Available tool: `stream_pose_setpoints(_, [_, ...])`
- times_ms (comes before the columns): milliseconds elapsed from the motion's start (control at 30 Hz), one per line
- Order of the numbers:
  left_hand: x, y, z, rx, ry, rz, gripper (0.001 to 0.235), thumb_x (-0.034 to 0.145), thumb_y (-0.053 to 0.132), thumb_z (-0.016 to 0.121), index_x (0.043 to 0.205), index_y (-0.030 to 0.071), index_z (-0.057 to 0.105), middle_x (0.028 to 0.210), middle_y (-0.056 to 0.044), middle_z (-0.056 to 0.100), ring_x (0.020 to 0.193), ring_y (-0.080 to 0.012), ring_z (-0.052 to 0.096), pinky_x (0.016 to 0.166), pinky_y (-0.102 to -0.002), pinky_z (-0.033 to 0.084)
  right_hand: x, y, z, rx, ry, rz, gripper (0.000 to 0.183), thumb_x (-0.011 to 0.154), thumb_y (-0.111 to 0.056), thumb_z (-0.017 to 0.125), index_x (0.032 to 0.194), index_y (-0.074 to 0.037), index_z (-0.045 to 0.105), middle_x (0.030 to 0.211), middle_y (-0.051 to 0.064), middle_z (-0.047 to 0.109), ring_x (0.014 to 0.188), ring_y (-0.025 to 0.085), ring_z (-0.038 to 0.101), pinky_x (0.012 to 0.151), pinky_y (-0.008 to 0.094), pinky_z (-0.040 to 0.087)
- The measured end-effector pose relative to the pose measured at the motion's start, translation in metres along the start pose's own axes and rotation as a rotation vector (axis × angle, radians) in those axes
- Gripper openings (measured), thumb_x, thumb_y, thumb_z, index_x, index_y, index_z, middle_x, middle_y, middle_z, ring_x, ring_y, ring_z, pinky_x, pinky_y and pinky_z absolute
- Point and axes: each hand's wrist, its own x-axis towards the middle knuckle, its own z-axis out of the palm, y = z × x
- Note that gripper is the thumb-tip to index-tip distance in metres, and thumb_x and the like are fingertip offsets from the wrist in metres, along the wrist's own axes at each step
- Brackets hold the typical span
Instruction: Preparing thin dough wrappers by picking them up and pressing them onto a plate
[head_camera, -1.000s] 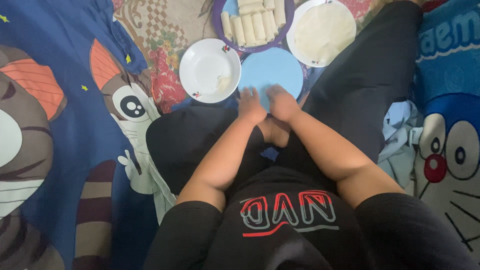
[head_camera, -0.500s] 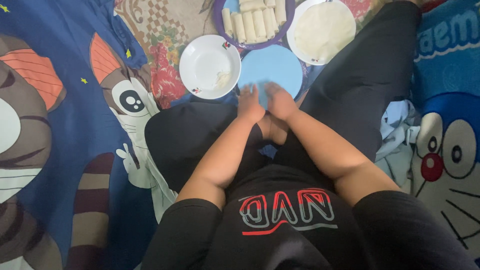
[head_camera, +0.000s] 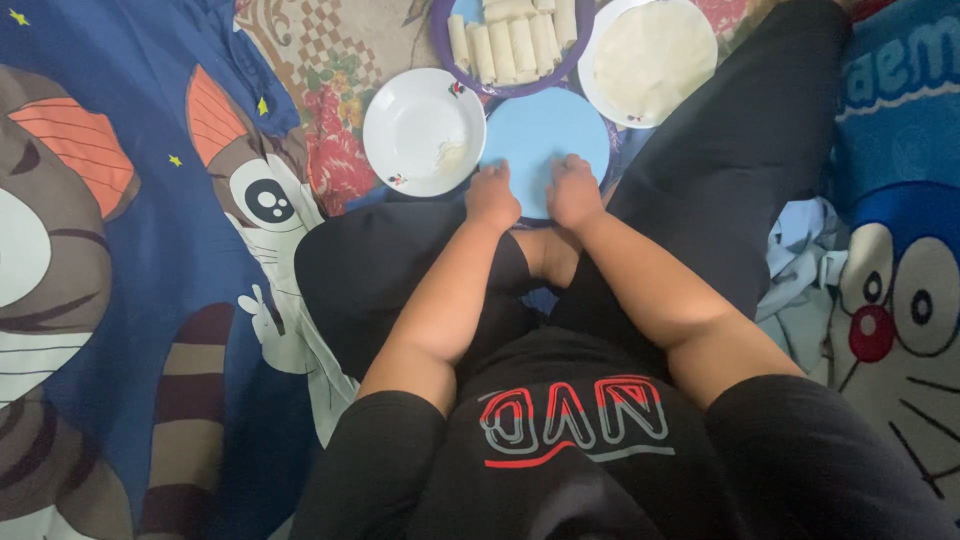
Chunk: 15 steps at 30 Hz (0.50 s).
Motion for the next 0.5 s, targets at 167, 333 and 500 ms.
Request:
stream_pose_setpoints(167, [-0.018, 0.018, -0.01, 0.018, -0.006, 0.154, 0.057, 0.097, 0.012, 0.06, 0.152, 0.005, 0.049, 0.141, -0.02, 0.055, 0.133, -0.041, 0.055, 0.103, -0.053, 0.055, -0.005, -0.014, 0.019, 0.005, -0.016, -0.109, 0.03, 0.093, -0.022, 0.056, 0.113, -0.007, 0.071, 0.106, 0.008, 0.055, 0.099, 0.036, 0.064, 0.079, 0.046, 0.063])
stream_pose_setpoints(333, [0.016, -0.006, 0.023, -0.208, 0.063, 0.131, 0.043, 0.1, 0.011, 0.052, 0.141, 0.008, 0.063, 0.132, -0.014, 0.061, 0.127, -0.0378, 0.06, 0.104, -0.049, 0.055, 0.003, -0.003, 0.01, 0.256, -0.042, 0.003, 0.023, 0.095, -0.026, 0.06, 0.109, -0.01, 0.071, 0.103, 0.014, 0.06, 0.1, 0.042, 0.065, 0.089, 0.05, 0.059])
stream_pose_setpoints(500, [-0.01, 0.009, -0.006, 0.041, 0.035, 0.006, 0.055, 0.094, 0.018, 0.062, 0.145, -0.002, 0.052, 0.136, -0.018, 0.055, 0.128, -0.0374, 0.054, 0.102, -0.048, 0.055, -0.008, -0.022, -0.035, 0.086, -0.113, 0.058, 0.05, 0.083, -0.038, 0.083, 0.121, -0.01, 0.069, 0.112, 0.011, 0.063, 0.109, 0.035, 0.066, 0.098, 0.044, 0.057])
